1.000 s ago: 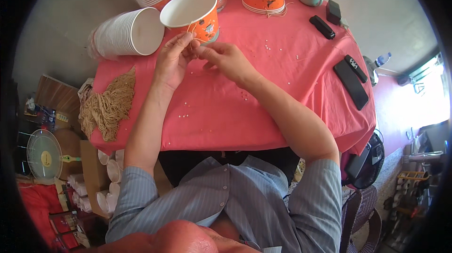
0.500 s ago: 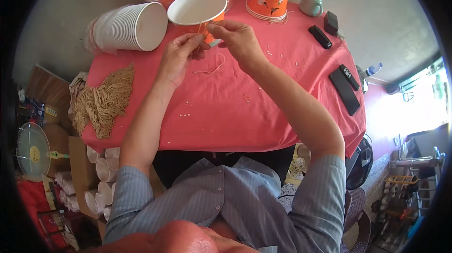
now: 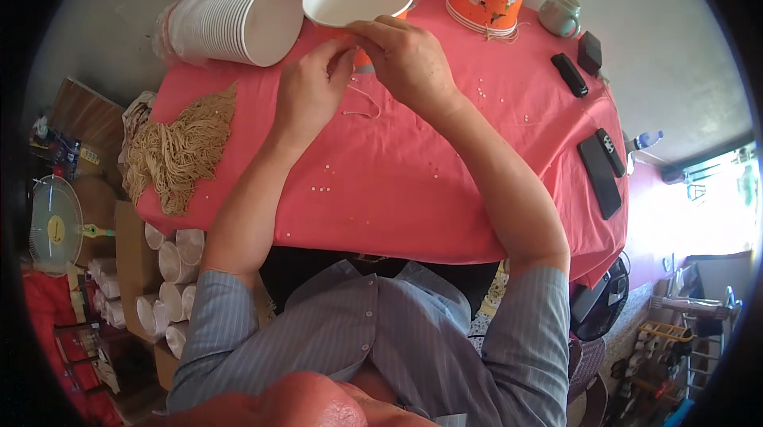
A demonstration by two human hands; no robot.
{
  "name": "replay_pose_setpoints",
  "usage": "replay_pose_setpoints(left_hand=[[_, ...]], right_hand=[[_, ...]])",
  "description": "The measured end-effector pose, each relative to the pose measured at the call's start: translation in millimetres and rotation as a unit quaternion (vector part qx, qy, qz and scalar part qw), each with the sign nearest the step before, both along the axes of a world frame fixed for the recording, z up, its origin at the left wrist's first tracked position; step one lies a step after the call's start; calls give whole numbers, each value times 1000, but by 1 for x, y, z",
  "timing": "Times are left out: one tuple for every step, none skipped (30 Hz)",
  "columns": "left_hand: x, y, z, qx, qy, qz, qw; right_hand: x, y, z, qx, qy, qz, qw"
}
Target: Attaching elastic strings to paper bowls and stacking them for packaging.
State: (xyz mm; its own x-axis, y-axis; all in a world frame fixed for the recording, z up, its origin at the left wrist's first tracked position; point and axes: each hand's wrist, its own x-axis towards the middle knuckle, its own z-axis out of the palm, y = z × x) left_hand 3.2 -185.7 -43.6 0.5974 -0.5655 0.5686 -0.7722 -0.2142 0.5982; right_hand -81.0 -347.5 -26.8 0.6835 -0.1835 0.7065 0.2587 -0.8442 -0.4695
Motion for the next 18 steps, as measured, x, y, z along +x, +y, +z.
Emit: replay_pose_setpoints(left_hand=[[-2, 1, 1, 29, -28, 16, 999], [-4, 1, 2, 57, -57, 30, 996], [-5, 0, 1, 59, -56, 28, 996], [-5, 0, 0, 61, -76, 37, 995], [-5, 0, -1, 64, -96, 48, 992], [-5, 0, -1, 65, -96, 47, 992], [-6, 0, -1, 63, -109, 54, 991], [-5, 1, -2, 62, -123, 60, 989], [-5, 1, -2, 63, -123, 59, 989], [-4, 1, -1, 61, -125, 55, 989], [-3, 1, -1, 58, -128, 51, 989], [-3, 2, 0, 60, -127, 51, 989], [-3, 2, 0, 56, -125, 51, 989], [-4, 2, 0, 52, -123, 51, 990], [-4, 3, 1, 54, -122, 50, 990], [-3, 3, 2, 59, -124, 49, 989], [-3, 3, 3, 65, -125, 48, 989], [-3, 3, 2, 66, -125, 47, 989]], right_hand=[[0, 2, -1, -1, -3, -6, 1000], [1, 2, -3, 1, -2, -8, 1000], [2, 1, -4, 25, -6, -8, 1000], [3, -1, -4, 47, -11, -8, 999], [2, -2, -4, 49, -11, -9, 999], [2, -3, -4, 30, 5, -8, 1000], [1, -5, -3, 11, 20, -8, 1000], [1, -6, -3, 12, 20, -9, 1000], [0, -6, -2, -9, 19, -10, 1000], [0, -7, -2, -30, 17, -11, 999], [-1, -8, -1, -28, 17, -11, 999], [-1, -9, 0, -41, 23, -7, 999], [-2, -10, 0, -54, 28, -3, 998], [-2, -11, 1, -53, 29, -3, 998], [-3, -13, 1, -83, 28, 2, 996], [-2, -14, 1, -113, 26, 8, 993], [-2, -15, 1, -111, 27, 7, 993], [-1, -16, 0, -115, 35, 11, 993]])
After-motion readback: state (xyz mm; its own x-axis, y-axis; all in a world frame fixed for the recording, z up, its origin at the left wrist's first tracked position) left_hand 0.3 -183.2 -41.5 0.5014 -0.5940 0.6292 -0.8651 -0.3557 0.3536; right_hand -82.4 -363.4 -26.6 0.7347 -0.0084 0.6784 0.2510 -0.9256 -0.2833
